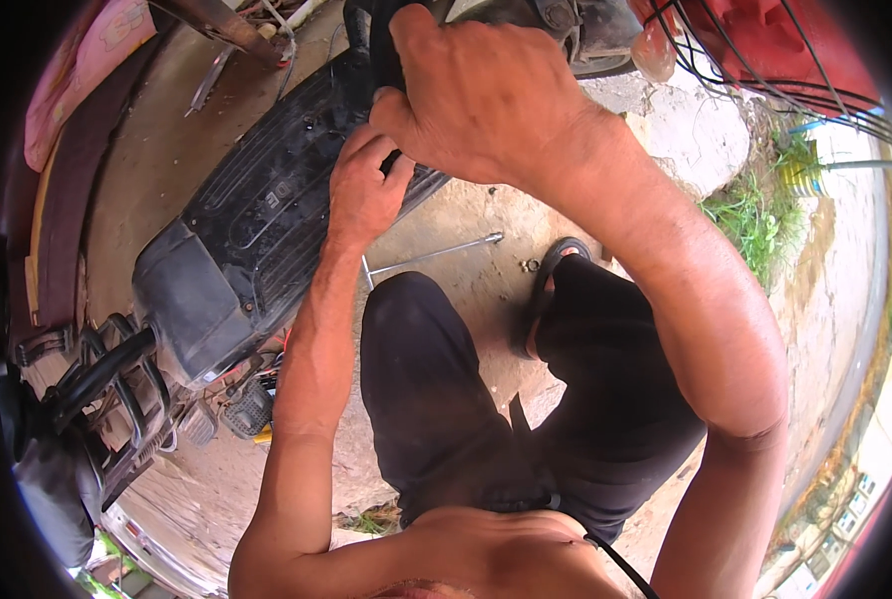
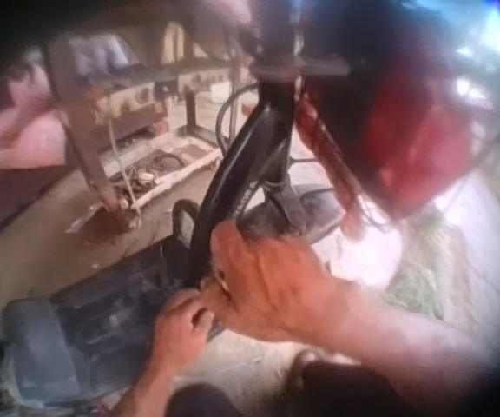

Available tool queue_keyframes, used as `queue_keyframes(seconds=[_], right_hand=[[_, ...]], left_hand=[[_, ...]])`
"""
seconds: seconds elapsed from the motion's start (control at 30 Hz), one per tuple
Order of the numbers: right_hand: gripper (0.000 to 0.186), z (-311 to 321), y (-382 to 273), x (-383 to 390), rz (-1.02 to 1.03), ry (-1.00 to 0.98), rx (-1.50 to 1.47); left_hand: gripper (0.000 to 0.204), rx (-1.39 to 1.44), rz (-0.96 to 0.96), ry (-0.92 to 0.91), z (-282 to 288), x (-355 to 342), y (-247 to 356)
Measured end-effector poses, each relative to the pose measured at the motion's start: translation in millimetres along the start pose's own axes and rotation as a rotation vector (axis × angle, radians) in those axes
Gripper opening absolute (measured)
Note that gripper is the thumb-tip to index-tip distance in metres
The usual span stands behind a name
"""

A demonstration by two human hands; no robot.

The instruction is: The person uses a T-handle socket wrench and a screwdriver to remove screws from the footboard and body panels of an electric scooter, handling small screws and placing them on the ground.

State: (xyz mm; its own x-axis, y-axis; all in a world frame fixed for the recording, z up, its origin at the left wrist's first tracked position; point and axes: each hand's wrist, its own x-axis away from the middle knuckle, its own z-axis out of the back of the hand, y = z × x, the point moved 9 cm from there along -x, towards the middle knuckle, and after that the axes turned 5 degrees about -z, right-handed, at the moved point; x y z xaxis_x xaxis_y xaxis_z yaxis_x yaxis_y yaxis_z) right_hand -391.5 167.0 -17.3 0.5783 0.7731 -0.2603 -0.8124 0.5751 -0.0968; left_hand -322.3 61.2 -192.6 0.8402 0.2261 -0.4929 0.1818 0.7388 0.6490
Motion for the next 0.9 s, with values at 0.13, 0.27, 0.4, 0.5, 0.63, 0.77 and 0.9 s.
queue_keyframes(seconds=[0.13, 0.27, 0.4, 0.5, 0.63, 0.77, 0.9], right_hand=[[0.043, -8, 4, 4, 0.087, -0.074, 0.092], [0.05, 8, -2, -4, 0.079, 0.049, 0.219], [0.042, -5, 14, 0, 0.044, 0.039, 0.013], [0.039, 0, 2, 3, 0.215, 0.206, -0.075], [0.037, -9, 2, -1, -0.007, -0.052, 0.024], [0.036, -1, -1, -6, -0.071, -0.295, -0.04], [0.035, -5, -1, 5, 0.079, -0.396, -0.278]], left_hand=[[0.015, 0.009, -0.041, 0.023, 2, -1, 4], [0.014, 0.007, -0.047, 0.011, 0, 0, 3], [0.015, -0.003, -0.062, 0.017, 0, 1, 2], [0.015, -0.03, -0.04, 0.011, 0, 1, 3], [0.014, -0.017, -0.045, 0.014, -2, 1, 1], [0.014, -0.008, -0.048, 0.02, 0, 1, 1], [0.015, -0.011, -0.045, 0.005, 0, 3, -3]])
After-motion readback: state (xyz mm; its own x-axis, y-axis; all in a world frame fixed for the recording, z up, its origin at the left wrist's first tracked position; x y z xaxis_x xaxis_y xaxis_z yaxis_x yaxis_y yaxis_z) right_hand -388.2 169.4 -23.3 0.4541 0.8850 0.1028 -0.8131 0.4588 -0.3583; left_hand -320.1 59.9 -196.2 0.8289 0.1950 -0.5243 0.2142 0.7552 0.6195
